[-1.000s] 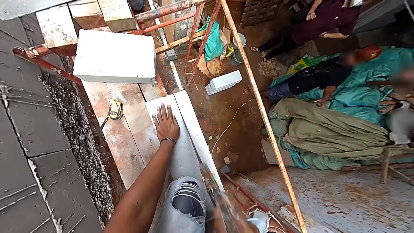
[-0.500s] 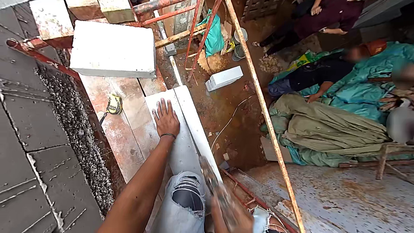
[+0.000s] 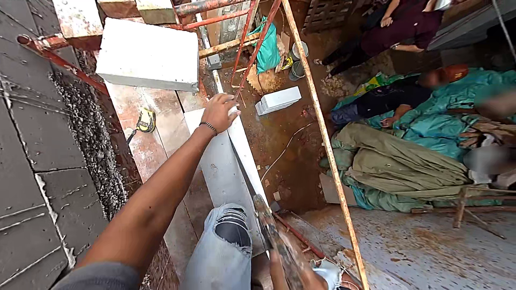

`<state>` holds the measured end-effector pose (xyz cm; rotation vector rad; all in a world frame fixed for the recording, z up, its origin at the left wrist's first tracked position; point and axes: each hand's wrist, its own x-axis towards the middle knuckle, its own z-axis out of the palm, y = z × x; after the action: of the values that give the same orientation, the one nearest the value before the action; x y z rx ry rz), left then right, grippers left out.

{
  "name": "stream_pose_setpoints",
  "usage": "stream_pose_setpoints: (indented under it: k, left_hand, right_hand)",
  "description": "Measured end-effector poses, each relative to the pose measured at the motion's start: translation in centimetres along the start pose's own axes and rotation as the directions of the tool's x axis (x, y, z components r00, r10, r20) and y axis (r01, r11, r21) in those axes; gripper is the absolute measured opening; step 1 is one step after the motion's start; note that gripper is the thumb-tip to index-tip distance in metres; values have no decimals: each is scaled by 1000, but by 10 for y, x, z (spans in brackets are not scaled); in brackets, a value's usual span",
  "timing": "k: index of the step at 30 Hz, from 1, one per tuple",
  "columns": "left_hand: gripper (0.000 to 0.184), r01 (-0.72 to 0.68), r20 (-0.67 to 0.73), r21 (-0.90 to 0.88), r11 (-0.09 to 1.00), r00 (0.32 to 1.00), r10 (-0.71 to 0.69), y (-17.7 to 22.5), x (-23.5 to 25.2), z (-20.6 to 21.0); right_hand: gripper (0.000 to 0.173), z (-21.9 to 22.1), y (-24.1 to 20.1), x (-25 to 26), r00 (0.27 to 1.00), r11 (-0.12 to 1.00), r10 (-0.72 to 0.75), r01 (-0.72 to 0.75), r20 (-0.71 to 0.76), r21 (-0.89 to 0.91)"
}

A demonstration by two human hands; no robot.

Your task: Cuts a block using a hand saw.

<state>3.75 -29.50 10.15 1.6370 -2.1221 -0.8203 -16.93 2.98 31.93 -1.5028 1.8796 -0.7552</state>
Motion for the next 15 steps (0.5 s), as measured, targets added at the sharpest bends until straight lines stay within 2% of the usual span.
stream_pose_setpoints:
  k: [1,2,3,5,6,7,9,10,12,13,15]
  left_hand:
    - [41,-120,129,20,993,985,116,9,18,1]
    - [44,-207,293,52,977,938,183,23,35,5]
    - [49,-272,472,116,955,861,188,41,49,11]
    - [60,-354,721,268,896,690,57,79,66,23]
    - [62,-370,766,357,858,641,-42,90,70,28]
    - [57,-372,776,445,815,614,-144,97,64,38]
    - [52,-362,756,554,750,597,-270,108,52,52]
    - [50,-370,749,578,727,595,-292,108,57,51]
    - [46,-432,775,564,703,571,-270,94,54,66]
    - [46,-469,795,547,693,550,-256,90,52,72]
    - [37,-493,811,545,679,515,-277,92,57,70]
  right_hand:
    - [40,21,3,22,1000,998,-10,10,-1,-63]
    - [39,49,10,54,1000,993,-10,9,-2,-120]
    - [38,78,17,87,1000,988,18,-17,3,-151]
    - [38,111,18,139,992,976,103,-88,67,-197]
    - [39,112,18,147,988,973,115,-90,104,-215]
    - [41,105,20,132,988,972,99,-70,119,-226]
    - [44,65,19,75,998,970,-19,32,57,-241]
    - [44,39,15,45,998,969,-62,66,25,-237]
    - [45,-9,6,-9,999,982,-41,44,20,-181]
    - [46,-20,5,-19,999,988,-24,28,31,-153]
    - [42,-3,11,0,999,992,-25,30,42,-120]
